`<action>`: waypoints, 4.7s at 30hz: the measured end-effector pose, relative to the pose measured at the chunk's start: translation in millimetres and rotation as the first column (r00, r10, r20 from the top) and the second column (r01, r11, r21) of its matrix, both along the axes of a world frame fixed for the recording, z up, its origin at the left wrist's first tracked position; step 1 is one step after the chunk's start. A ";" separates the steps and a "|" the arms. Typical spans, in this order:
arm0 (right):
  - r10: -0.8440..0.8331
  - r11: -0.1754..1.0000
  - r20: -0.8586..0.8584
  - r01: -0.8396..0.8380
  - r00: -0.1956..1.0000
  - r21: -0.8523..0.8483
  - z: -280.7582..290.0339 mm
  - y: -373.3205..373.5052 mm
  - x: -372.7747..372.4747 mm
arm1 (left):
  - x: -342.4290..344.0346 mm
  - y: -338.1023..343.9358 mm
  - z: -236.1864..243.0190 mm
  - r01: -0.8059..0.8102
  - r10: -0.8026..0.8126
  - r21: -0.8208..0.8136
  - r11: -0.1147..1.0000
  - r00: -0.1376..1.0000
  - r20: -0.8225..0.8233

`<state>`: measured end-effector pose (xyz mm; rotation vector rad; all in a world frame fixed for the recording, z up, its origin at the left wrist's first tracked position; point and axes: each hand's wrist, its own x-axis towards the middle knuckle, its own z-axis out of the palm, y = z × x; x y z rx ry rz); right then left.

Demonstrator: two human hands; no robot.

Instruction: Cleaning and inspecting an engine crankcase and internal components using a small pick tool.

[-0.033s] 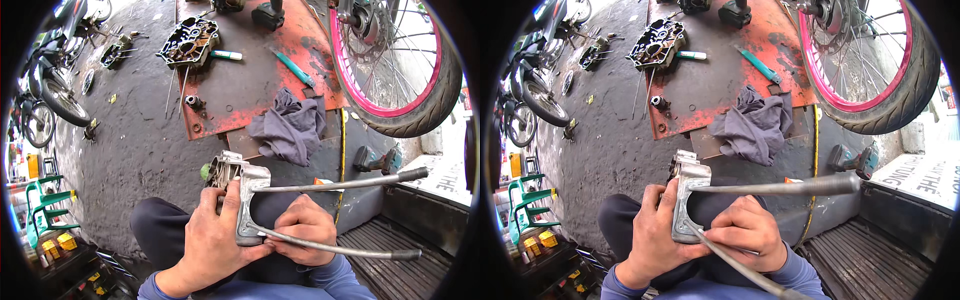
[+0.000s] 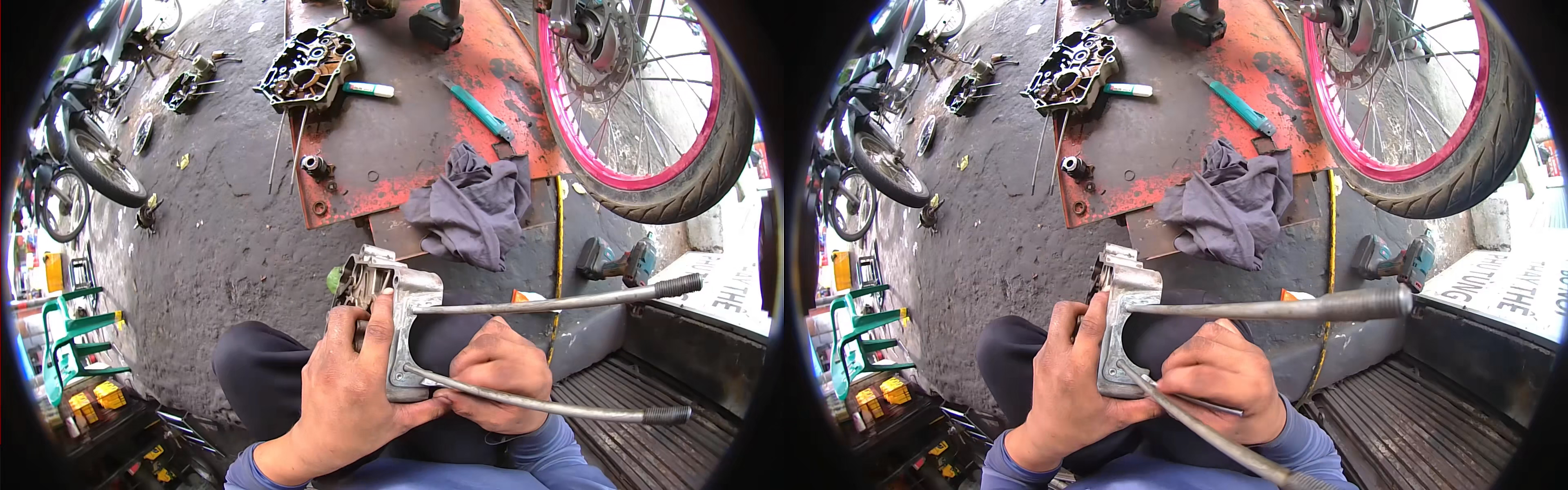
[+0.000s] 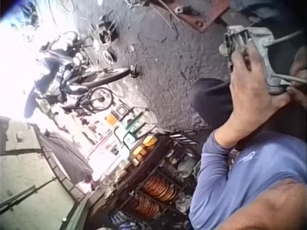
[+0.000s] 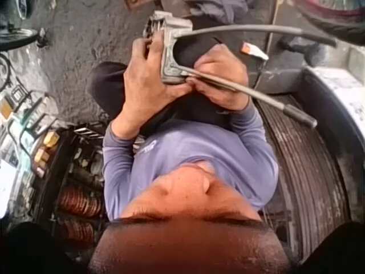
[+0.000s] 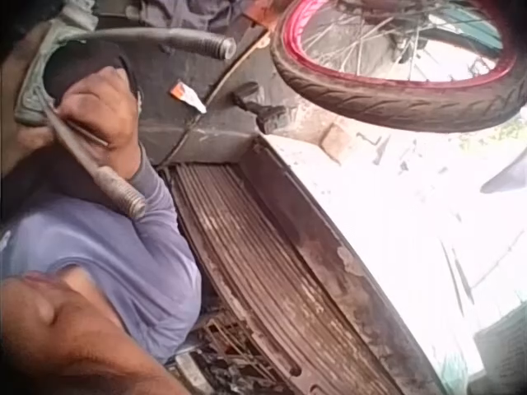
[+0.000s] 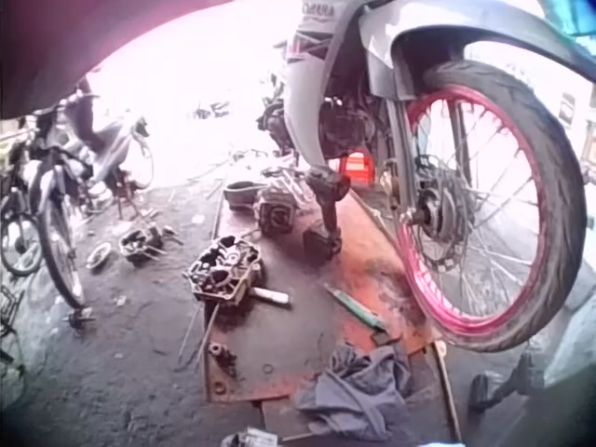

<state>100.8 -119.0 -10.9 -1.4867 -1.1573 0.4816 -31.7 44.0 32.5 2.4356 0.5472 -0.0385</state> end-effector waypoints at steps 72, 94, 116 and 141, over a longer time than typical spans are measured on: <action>-0.108 0.991 0.029 0.105 0.994 0.083 17.7 -6.7 -18.9 | -0.3 -17.9 11.0 0.003 -0.004 0.032 0.999 1.000 0.029; -0.037 0.983 -0.070 0.049 0.997 0.179 11.8 -9.3 -10.6 | 1.1 2.0 4.0 -0.003 0.010 -0.070 0.998 0.995 0.100; 0.373 0.927 0.351 -0.357 0.859 -0.112 -150.5 37.7 65.6 | 62.4 93.1 9.6 -0.076 0.310 -0.460 0.885 0.833 0.459; -0.501 0.848 0.273 0.529 0.821 -0.035 -132.1 9.4 147.4 | 106.3 109.2 -84.1 0.299 -0.095 -0.215 0.930 0.759 0.644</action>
